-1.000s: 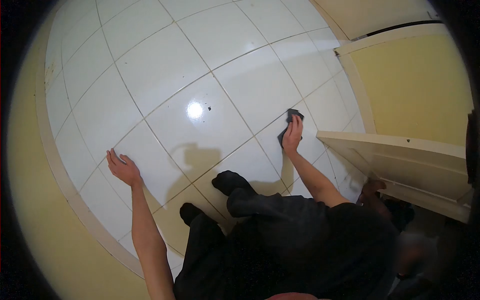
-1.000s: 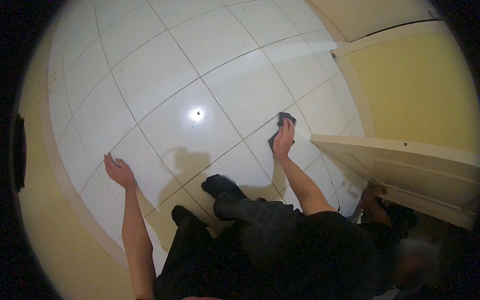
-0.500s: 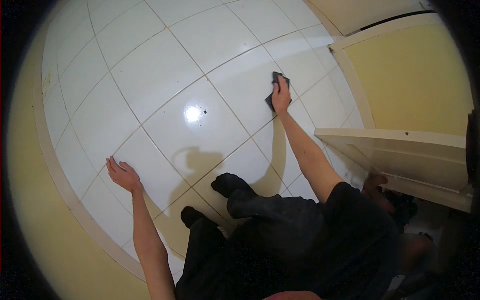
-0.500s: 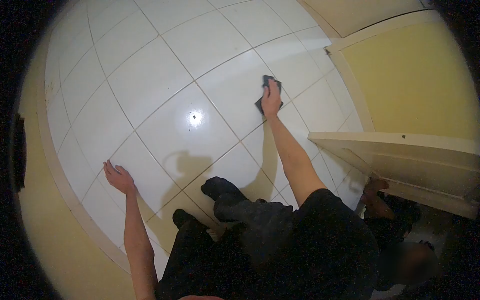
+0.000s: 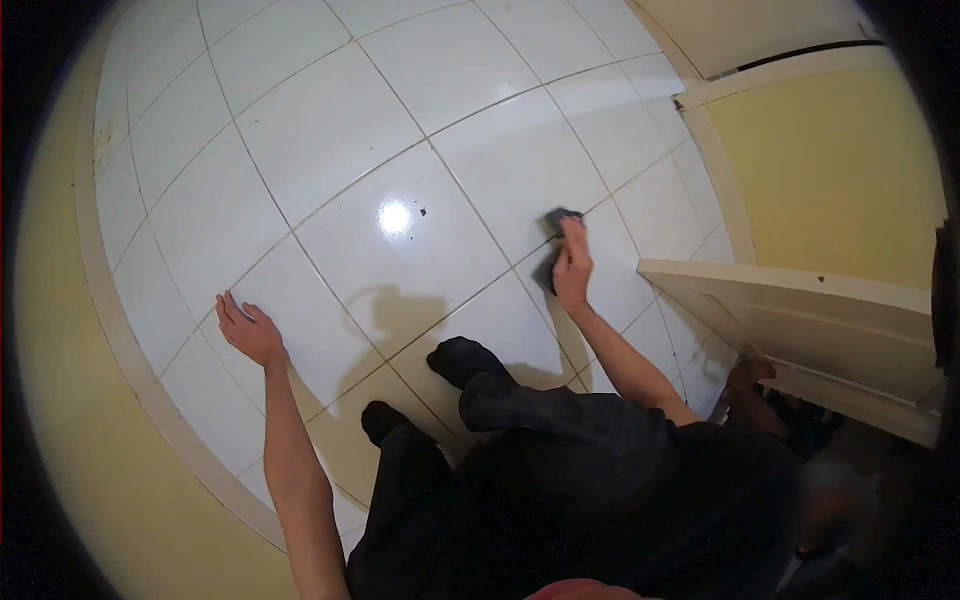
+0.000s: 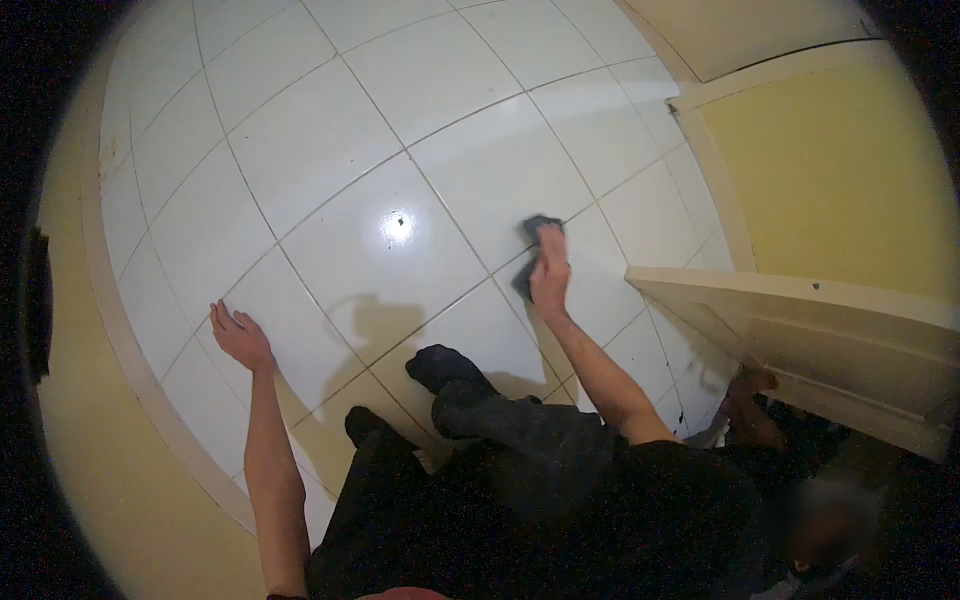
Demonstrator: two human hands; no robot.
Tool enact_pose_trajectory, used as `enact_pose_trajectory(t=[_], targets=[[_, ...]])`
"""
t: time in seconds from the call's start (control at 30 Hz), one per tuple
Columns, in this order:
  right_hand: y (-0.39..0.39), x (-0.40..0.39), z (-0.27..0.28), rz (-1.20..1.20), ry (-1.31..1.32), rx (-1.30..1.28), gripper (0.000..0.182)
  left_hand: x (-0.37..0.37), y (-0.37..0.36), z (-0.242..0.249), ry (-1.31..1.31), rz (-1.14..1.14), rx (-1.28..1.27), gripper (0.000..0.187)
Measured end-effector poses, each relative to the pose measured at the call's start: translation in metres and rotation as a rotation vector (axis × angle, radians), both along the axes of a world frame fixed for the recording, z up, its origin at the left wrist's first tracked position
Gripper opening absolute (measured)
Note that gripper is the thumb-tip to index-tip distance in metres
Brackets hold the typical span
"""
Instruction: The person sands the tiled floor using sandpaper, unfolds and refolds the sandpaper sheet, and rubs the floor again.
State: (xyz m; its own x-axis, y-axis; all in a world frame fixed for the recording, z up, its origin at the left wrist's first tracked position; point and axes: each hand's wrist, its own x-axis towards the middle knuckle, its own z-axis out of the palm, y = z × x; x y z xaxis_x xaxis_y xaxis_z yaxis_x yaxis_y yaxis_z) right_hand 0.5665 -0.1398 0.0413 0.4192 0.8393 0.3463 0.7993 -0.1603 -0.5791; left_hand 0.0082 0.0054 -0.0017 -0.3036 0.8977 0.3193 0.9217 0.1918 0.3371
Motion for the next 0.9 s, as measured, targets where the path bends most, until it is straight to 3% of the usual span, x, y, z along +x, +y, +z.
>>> enact_pose_trajectory(t=[0.07, 0.17, 0.3, 0.47, 0.7, 0.8, 0.9], targets=[[-0.016, 0.021, -0.031, -0.305, -0.013, -0.003, 0.037, 0.002, -0.003, -0.001, 0.000, 0.013, 0.007, 0.045], [-0.001, 0.039, -0.060, -0.361, -0.181, 0.008, 0.038, 0.004, -0.001, -0.002, -0.005, 0.015, 0.019, 0.045], [0.074, 0.100, -0.079, -0.353, -0.135, 0.001, 0.039, 0.005, 0.000, 0.001, -0.023, 0.002, 0.007, 0.044], [0.120, 0.104, -0.059, -0.155, 0.013, 0.006, 0.036, 0.004, -0.001, 0.001, -0.004, 0.007, -0.020, 0.044], [0.094, -0.017, -0.045, 0.257, 0.287, 0.003, 0.036, 0.003, -0.002, 0.000, -0.021, 0.014, 0.017, 0.044], [0.093, -0.034, -0.010, 0.262, 0.549, -0.185, 0.033, -0.004, -0.004, -0.007, -0.008, -0.031, 0.014, 0.045], [0.082, -0.022, 0.006, 0.233, 0.534, -0.113, 0.032, -0.004, -0.003, 0.000, -0.017, -0.037, 0.016, 0.045]])
